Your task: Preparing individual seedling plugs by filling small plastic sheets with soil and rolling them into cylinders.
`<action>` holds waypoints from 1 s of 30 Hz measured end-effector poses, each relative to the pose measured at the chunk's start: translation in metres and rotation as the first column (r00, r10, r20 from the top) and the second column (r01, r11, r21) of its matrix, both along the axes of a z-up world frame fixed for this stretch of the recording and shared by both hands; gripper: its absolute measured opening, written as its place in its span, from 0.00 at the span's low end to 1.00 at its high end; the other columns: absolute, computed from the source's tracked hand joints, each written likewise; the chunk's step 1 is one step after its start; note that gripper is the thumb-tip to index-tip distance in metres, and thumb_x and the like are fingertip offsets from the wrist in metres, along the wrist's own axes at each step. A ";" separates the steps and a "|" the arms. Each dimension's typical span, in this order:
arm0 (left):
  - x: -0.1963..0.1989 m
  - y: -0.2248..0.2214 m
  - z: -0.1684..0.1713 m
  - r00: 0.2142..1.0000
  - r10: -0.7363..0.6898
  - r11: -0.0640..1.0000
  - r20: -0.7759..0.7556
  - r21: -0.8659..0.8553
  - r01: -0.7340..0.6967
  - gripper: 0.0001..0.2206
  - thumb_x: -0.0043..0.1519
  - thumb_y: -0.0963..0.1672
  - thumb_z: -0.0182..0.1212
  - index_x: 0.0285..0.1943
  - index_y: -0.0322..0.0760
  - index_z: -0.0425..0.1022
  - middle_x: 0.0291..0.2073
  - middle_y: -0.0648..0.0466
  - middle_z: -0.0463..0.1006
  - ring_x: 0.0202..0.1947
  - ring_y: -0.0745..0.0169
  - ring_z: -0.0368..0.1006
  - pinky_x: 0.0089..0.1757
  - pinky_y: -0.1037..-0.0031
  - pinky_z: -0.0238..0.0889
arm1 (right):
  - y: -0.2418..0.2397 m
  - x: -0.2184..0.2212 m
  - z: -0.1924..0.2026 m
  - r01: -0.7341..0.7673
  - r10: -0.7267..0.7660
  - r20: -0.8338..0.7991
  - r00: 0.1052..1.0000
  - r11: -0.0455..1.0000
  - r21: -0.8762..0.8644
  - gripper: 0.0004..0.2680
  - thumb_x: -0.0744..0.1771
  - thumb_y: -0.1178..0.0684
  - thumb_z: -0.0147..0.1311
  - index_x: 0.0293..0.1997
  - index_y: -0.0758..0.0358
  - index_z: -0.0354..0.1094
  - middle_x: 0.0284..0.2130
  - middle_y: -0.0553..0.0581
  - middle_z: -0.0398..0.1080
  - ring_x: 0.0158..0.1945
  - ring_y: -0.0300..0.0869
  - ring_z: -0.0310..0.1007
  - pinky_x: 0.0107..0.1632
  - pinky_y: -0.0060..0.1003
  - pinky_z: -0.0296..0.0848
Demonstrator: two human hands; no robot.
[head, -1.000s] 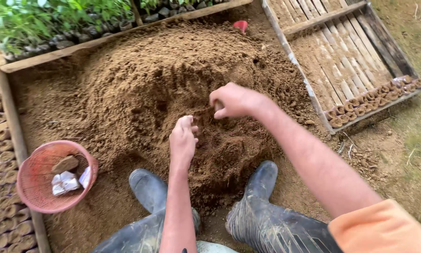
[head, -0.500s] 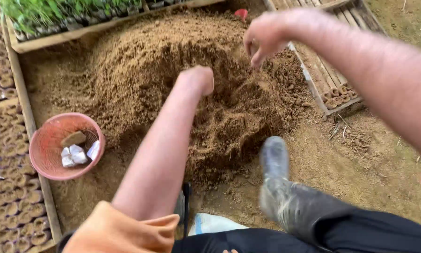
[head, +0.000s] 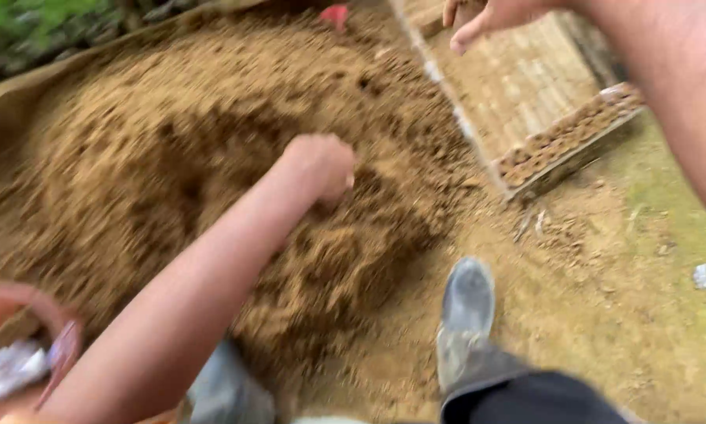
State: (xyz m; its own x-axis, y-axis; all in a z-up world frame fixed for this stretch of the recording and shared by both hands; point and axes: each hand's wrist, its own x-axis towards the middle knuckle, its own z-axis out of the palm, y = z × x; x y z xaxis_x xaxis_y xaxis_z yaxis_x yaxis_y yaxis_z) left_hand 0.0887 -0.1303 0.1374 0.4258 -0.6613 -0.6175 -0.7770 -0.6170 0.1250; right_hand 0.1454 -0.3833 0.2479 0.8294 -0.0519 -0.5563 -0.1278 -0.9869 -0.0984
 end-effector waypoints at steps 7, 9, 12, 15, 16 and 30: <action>-0.028 -0.066 -0.101 0.801 -0.483 0.669 0.354 -0.441 0.598 0.11 0.61 0.42 0.53 0.51 0.41 0.76 0.49 0.48 0.76 0.51 0.50 0.69 0.55 0.51 0.62 | -0.250 -0.026 -0.034 0.227 -0.220 0.218 0.951 0.974 -0.007 0.14 0.68 0.49 0.60 0.58 0.63 0.70 0.47 0.60 0.75 0.49 0.51 0.73 0.59 0.50 0.66; -0.037 -0.070 -0.126 0.760 -0.563 0.602 0.324 -0.470 0.646 0.16 0.61 0.41 0.52 0.58 0.40 0.71 0.61 0.43 0.66 0.62 0.46 0.60 0.61 0.46 0.52 | -0.292 -0.045 -0.040 0.379 -0.365 0.224 0.904 0.925 -0.019 0.13 0.71 0.48 0.58 0.59 0.63 0.69 0.45 0.63 0.74 0.45 0.53 0.72 0.54 0.53 0.66; -0.053 -0.068 -0.162 0.711 -0.607 0.523 0.356 -0.494 0.694 0.21 0.62 0.46 0.48 0.66 0.39 0.65 0.74 0.40 0.54 0.73 0.39 0.48 0.66 0.37 0.40 | -0.365 -0.081 -0.063 0.605 -0.587 0.271 0.763 0.796 0.022 0.09 0.72 0.49 0.58 0.55 0.59 0.69 0.39 0.59 0.72 0.38 0.48 0.69 0.45 0.48 0.67; -0.056 -0.061 -0.186 0.751 -0.526 0.557 0.398 -0.507 0.658 0.25 0.66 0.53 0.43 0.68 0.38 0.65 0.76 0.41 0.51 0.76 0.39 0.44 0.65 0.38 0.38 | -0.426 -0.106 -0.098 0.693 -0.675 0.350 0.649 0.715 0.094 0.08 0.70 0.52 0.64 0.50 0.61 0.70 0.38 0.58 0.72 0.34 0.41 0.70 0.43 0.39 0.72; -0.056 -0.058 -0.193 0.778 -0.490 0.573 0.392 -0.528 0.627 0.27 0.67 0.55 0.40 0.69 0.35 0.64 0.77 0.41 0.51 0.77 0.41 0.43 0.66 0.45 0.38 | -0.444 -0.113 -0.111 0.722 -0.692 0.405 0.598 0.684 0.103 0.11 0.69 0.53 0.67 0.51 0.65 0.72 0.41 0.62 0.75 0.34 0.41 0.74 0.46 0.38 0.76; -0.048 -0.087 -0.200 0.773 -0.316 0.607 0.551 -0.508 0.611 0.20 0.72 0.52 0.39 0.67 0.45 0.68 0.74 0.57 0.61 0.73 0.66 0.55 0.64 0.63 0.44 | -0.596 -0.116 -0.309 0.906 -0.888 0.401 0.223 0.341 0.252 0.08 0.69 0.51 0.68 0.37 0.57 0.70 0.24 0.54 0.74 0.21 0.32 0.75 0.21 0.25 0.75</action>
State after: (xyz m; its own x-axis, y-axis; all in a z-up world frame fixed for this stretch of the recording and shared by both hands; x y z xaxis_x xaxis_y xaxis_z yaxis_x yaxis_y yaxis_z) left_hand 0.0412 -0.2172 -0.0629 0.0321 -0.9863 0.1618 -0.9988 -0.0377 -0.0313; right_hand 0.0292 -0.9792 -0.0612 0.3382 -0.9256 -0.1702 -0.8869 -0.2530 -0.3865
